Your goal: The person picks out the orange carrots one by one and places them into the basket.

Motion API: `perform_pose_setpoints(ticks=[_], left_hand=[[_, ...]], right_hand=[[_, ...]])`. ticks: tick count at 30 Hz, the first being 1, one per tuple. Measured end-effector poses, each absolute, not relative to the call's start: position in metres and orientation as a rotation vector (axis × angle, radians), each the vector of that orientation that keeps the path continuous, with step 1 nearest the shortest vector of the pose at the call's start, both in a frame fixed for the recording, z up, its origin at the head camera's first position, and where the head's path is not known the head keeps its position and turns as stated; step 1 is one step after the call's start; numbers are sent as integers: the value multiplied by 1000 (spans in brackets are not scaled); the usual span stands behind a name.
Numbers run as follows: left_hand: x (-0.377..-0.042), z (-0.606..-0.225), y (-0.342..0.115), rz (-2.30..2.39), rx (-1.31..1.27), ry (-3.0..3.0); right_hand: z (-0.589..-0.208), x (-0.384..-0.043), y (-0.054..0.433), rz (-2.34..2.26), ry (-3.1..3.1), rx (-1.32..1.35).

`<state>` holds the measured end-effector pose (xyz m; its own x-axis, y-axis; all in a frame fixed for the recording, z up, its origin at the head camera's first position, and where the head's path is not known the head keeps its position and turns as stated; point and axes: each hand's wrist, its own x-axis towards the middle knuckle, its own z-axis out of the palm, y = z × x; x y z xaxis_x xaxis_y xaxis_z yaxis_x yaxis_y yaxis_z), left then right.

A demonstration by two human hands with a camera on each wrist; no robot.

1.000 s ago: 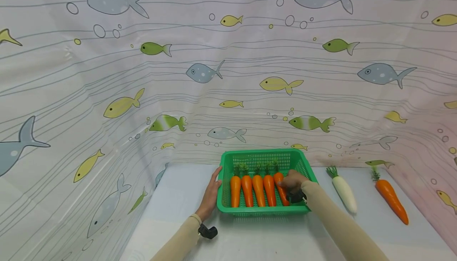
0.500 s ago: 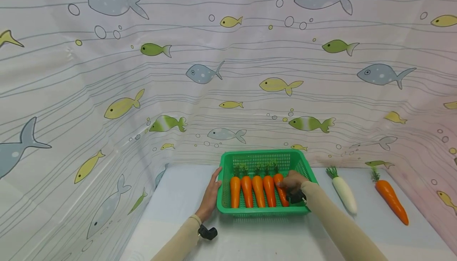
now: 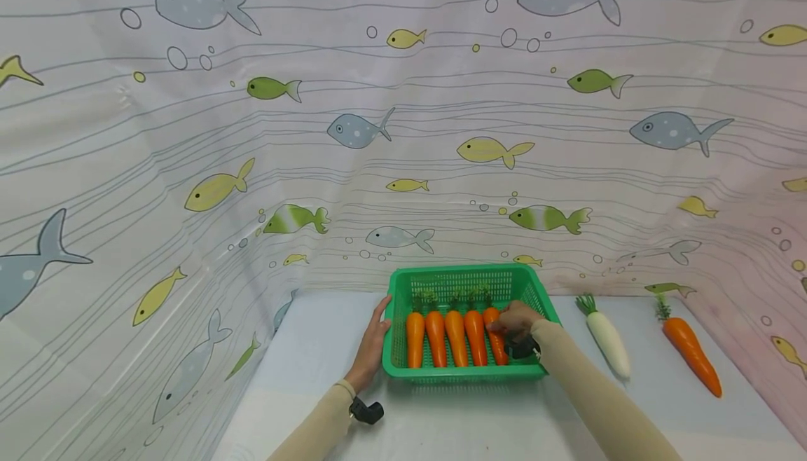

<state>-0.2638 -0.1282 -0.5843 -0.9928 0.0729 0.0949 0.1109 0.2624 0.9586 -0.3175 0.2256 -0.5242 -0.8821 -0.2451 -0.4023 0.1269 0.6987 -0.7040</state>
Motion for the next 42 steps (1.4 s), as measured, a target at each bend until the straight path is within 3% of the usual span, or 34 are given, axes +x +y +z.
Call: perform_pose_setpoints(ticks=[26,33,42], left_hand=[[-263,-587,-126,-1906,-206,-2467],[-265,-587,-127,-1920,-197,-2453],[-266,-585,-129,-1898,-205,-2458]], right_hand=[[-521,-310,225,-1074,2486,-35],[-504,-304,233,-865,2654,-236],[-475,-298,268,-989,2876,-447]])
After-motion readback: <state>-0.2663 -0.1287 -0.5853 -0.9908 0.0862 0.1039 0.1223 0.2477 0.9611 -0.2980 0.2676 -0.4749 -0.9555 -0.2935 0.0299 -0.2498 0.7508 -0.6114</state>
